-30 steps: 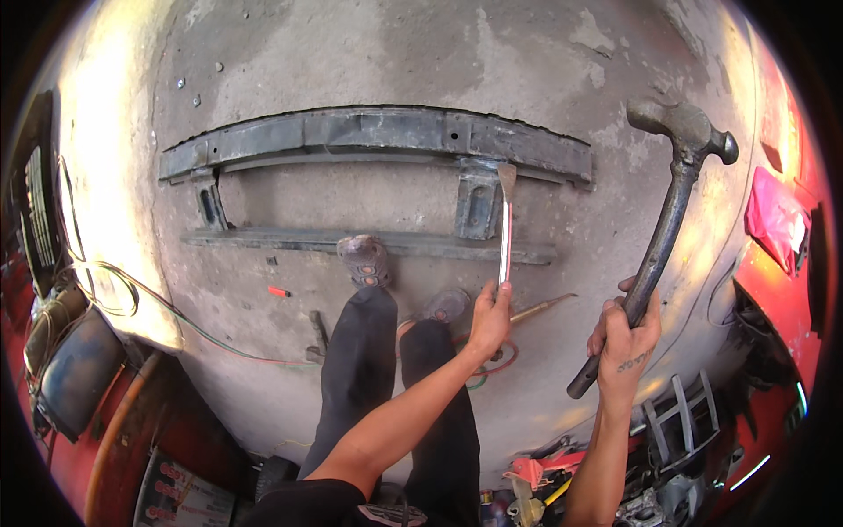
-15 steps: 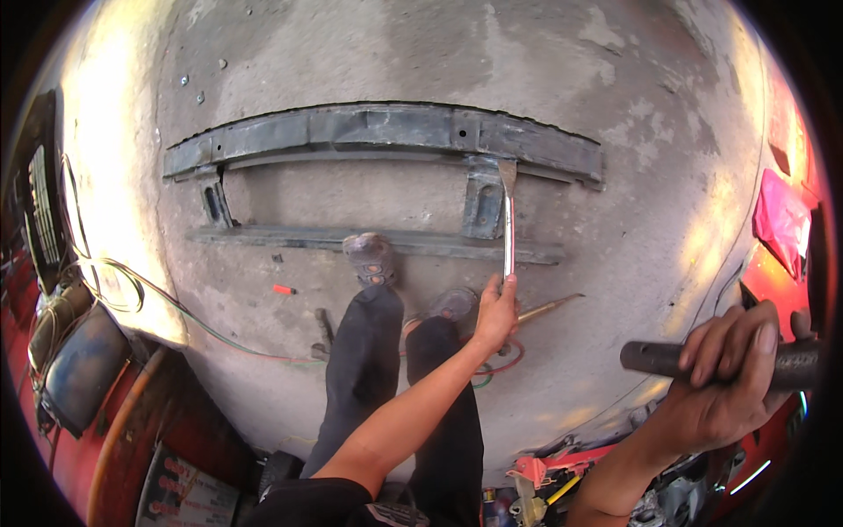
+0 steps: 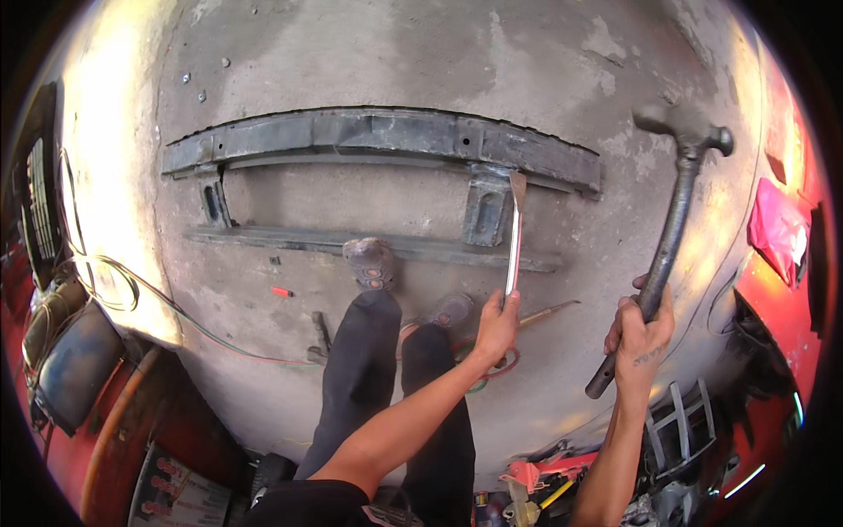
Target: The person uses a hammer and metal bar to strike and adjust a curved metal frame on the floor, then uses a welding torch to heat and weld a section of the frame. The person repeatedly strikes the frame and applies heat to specific areas.
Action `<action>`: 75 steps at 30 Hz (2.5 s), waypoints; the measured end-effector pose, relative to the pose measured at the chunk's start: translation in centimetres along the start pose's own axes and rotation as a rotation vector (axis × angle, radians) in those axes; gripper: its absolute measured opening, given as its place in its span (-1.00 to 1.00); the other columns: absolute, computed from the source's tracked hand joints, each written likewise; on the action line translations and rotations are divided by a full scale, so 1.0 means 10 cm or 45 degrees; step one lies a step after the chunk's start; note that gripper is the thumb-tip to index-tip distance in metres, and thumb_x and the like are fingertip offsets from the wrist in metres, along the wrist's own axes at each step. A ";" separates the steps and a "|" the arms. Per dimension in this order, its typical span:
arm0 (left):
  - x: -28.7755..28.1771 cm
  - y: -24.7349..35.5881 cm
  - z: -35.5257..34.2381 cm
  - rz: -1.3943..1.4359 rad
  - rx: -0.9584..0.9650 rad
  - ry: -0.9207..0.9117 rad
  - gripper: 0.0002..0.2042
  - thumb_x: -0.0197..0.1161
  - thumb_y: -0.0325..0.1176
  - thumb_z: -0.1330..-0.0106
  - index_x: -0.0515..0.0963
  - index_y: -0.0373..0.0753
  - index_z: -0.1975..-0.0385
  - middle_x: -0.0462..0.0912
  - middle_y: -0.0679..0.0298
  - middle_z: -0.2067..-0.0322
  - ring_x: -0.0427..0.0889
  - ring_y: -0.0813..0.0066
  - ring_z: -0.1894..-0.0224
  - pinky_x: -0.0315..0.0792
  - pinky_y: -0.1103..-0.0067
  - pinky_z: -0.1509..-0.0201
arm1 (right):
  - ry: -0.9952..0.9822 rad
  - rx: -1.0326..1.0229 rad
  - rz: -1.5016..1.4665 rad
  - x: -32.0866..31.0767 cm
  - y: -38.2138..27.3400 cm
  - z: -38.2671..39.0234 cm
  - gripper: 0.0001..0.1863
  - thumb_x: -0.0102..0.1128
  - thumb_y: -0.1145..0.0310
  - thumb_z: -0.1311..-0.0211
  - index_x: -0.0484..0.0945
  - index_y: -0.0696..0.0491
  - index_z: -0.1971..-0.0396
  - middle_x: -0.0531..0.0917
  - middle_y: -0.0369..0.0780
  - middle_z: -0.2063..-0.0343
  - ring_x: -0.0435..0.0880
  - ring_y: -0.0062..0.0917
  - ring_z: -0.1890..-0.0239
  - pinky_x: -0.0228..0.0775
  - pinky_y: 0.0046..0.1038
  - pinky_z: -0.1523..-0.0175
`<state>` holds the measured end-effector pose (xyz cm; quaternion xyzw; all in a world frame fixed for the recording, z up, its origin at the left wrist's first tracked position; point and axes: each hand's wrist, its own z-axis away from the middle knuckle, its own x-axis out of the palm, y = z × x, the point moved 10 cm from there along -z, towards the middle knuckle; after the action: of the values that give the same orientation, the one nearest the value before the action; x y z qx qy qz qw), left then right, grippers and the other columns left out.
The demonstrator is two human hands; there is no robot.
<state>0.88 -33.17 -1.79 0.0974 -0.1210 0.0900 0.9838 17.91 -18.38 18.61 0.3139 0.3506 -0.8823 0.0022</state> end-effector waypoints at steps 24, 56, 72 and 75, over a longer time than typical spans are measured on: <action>0.14 -0.03 0.00 0.020 -0.042 -0.042 -0.69 0.00 -0.05 -0.60 0.36 -0.19 0.24 0.28 0.42 0.65 0.21 0.64 0.73 0.17 0.60 0.71 | 0.104 0.017 -0.161 -0.15 -0.06 0.06 -0.68 0.03 0.51 -0.26 0.37 0.18 -0.02 0.35 -0.33 0.64 0.26 -0.71 0.79 0.19 -0.57 0.70; 0.05 0.22 -0.11 0.023 -0.059 0.073 -0.63 0.02 0.02 -0.58 0.39 -0.23 0.18 0.27 0.46 0.73 0.24 0.64 0.79 0.17 0.56 0.77 | 0.329 -0.724 -0.509 -0.81 -1.55 0.55 -0.61 0.15 0.46 -0.34 0.31 0.22 -0.10 0.28 -0.34 0.63 0.21 -0.71 0.79 0.20 -0.61 0.75; 0.21 -0.29 0.18 -0.065 -0.065 0.020 -0.63 0.03 0.01 -0.58 0.39 -0.19 0.31 0.32 0.43 0.65 0.24 0.68 0.74 0.13 0.61 0.73 | -0.266 0.262 0.115 -0.30 0.74 -0.37 -0.74 0.03 0.54 -0.20 0.40 0.23 0.10 0.41 -0.29 0.68 0.38 -0.63 0.78 0.26 -0.48 0.67; 0.27 -0.34 0.21 -0.161 -0.047 0.028 -0.64 0.00 0.02 -0.60 0.37 -0.17 0.28 0.26 0.46 0.68 0.21 0.71 0.74 0.10 0.65 0.74 | -0.150 0.178 -0.053 -0.45 0.52 -0.41 -0.75 0.03 0.55 -0.22 0.39 0.23 0.10 0.41 -0.29 0.67 0.35 -0.66 0.78 0.24 -0.51 0.68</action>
<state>3.66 -36.46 0.30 0.0858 -0.1053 0.0264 0.9904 24.99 -20.75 15.61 0.2536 0.2940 -0.9214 -0.0175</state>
